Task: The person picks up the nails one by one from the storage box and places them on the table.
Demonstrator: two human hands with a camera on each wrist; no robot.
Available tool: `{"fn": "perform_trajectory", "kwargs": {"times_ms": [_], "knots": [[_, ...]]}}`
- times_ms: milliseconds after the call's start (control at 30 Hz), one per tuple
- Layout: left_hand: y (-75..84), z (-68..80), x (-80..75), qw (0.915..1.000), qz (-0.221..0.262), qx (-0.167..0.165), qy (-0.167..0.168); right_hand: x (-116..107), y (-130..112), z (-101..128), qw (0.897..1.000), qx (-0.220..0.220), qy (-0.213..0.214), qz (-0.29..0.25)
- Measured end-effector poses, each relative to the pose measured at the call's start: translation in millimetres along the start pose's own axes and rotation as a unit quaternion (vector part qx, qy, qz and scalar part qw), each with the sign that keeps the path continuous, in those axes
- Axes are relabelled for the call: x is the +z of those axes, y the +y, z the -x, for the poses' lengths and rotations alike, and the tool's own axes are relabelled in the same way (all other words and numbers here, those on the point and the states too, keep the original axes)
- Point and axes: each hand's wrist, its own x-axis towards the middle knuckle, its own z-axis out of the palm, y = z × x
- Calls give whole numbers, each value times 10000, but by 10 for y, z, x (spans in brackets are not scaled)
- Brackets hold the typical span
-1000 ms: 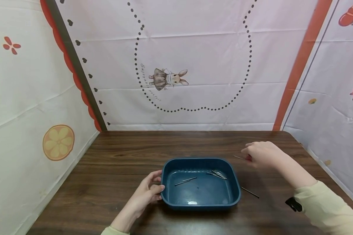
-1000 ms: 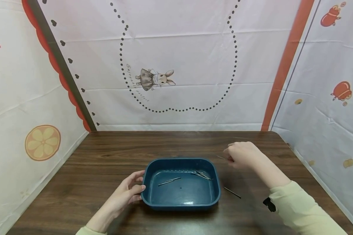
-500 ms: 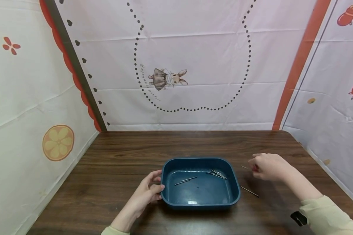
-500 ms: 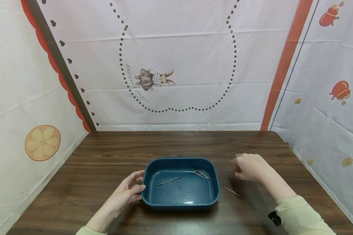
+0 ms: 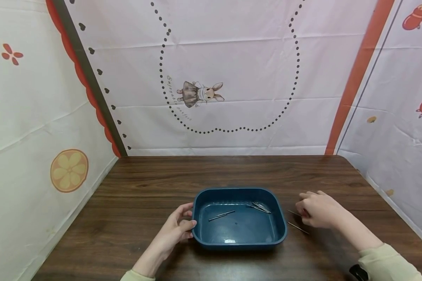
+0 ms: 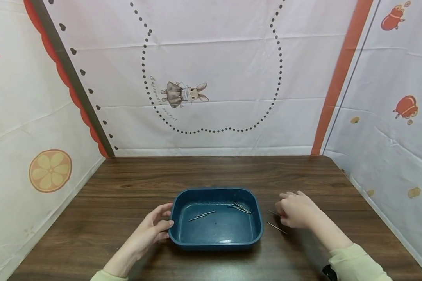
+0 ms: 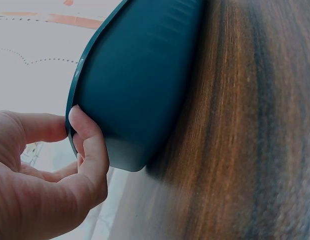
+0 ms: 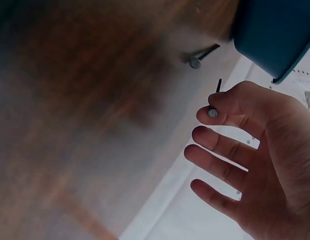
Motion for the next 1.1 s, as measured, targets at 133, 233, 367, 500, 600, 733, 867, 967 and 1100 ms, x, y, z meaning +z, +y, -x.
{"fn": "perform_trajectory", "kwargs": {"times_ms": [133,233,367,500,600,733,867,967,1100], "knots": [[1,2,-2,10000,-15,10,0,31,-11,28,10000,-5,10,31],[6,3,-3,10000,-34,16,2,49,-19,41,10000,18,-69,-20],[11,7,-4,10000,-37,23,-7,77,-29,59,9999,6,-111,-69],[11,8,-3,10000,-11,23,-23,101,-41,77,9999,9,-112,-109],[9,8,-2,10000,2,20,-26,114,-53,87,9999,17,-90,-129],[11,9,-1,10000,12,5,-20,117,-62,97,9998,21,-98,-167],[16,14,-2,10000,12,-1,-8,117,-64,100,9997,58,-129,-174],[19,14,-1,10000,11,-9,-4,121,-64,99,9996,117,-168,-195],[17,12,0,10000,23,-23,-15,130,-62,100,9993,189,-217,-252]]}}
